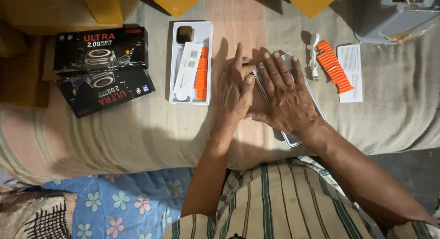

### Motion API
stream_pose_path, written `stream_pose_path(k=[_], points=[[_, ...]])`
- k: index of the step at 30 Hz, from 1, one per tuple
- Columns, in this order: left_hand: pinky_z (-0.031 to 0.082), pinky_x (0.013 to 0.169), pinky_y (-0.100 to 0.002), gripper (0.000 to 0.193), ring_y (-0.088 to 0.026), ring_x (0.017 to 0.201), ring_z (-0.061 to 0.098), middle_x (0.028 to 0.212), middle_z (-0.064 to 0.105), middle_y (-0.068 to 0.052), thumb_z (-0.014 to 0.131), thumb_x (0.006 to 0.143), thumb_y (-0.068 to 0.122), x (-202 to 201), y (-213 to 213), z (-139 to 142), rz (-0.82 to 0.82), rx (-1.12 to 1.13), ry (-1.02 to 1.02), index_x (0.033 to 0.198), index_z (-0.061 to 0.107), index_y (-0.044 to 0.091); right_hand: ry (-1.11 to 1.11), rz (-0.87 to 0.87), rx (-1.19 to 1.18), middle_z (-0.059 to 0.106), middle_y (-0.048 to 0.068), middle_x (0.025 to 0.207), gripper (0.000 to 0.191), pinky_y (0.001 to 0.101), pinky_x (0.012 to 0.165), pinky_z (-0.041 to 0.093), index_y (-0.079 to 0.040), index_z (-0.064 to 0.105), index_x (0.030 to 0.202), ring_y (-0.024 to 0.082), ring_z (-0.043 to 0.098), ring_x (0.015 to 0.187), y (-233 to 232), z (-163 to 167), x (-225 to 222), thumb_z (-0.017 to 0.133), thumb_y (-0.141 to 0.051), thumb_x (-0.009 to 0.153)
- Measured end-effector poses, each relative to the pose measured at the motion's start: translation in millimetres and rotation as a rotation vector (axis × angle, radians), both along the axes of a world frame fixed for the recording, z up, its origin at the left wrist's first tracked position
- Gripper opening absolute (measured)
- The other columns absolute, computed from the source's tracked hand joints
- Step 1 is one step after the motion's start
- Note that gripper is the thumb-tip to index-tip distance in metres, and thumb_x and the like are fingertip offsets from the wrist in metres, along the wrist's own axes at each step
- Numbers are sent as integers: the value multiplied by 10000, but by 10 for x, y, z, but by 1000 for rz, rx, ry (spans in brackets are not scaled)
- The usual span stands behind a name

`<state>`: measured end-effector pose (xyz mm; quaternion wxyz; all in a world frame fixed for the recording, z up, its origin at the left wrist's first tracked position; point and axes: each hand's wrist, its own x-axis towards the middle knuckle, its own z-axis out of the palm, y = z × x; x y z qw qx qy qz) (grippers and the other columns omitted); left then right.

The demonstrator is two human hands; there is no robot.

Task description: The person places a smartwatch, charging cable, orange strap and paperwork into a white inner tray, presses the contents into place, and stacks the finished product boxes with a pile of other boxes. They work through the items one box at a time.

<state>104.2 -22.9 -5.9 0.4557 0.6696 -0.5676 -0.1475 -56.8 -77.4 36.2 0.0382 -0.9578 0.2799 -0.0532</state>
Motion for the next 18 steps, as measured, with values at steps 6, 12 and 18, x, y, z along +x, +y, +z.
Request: stream_pose_path(k=[6, 12, 18], points=[[362, 1230, -440, 891, -256, 1352, 593, 1234, 761, -42, 94, 1068, 729, -2, 9, 24, 2, -10, -34, 1652, 208, 66, -30, -20, -16, 250, 287, 1639, 1236, 569, 1260, 45, 88, 304, 1547, 389, 125, 1562, -6, 46, -81, 452, -863, 771], [369, 1209, -440, 877, -280, 1334, 589, 1231, 757, -59, 138, 1077, 705, -4, -15, 24, 4, -19, -44, 1648, 225, 46, -31, -40, 18, 263, 344, 1600, 1204, 569, 1241, 94, 142, 335, 1502, 436, 158, 1533, 204, 148, -232, 439, -839, 812], [350, 1221, -459, 853, -283, 1350, 590, 1210, 771, -59, 123, 1085, 695, -15, 2, 53, 1, -19, -46, 1643, 254, 63, -124, -38, 9, 324, 362, 1586, 1131, 567, 1259, 132, 190, 377, 1473, 450, 211, 1544, 417, 171, -437, 441, -768, 876]])
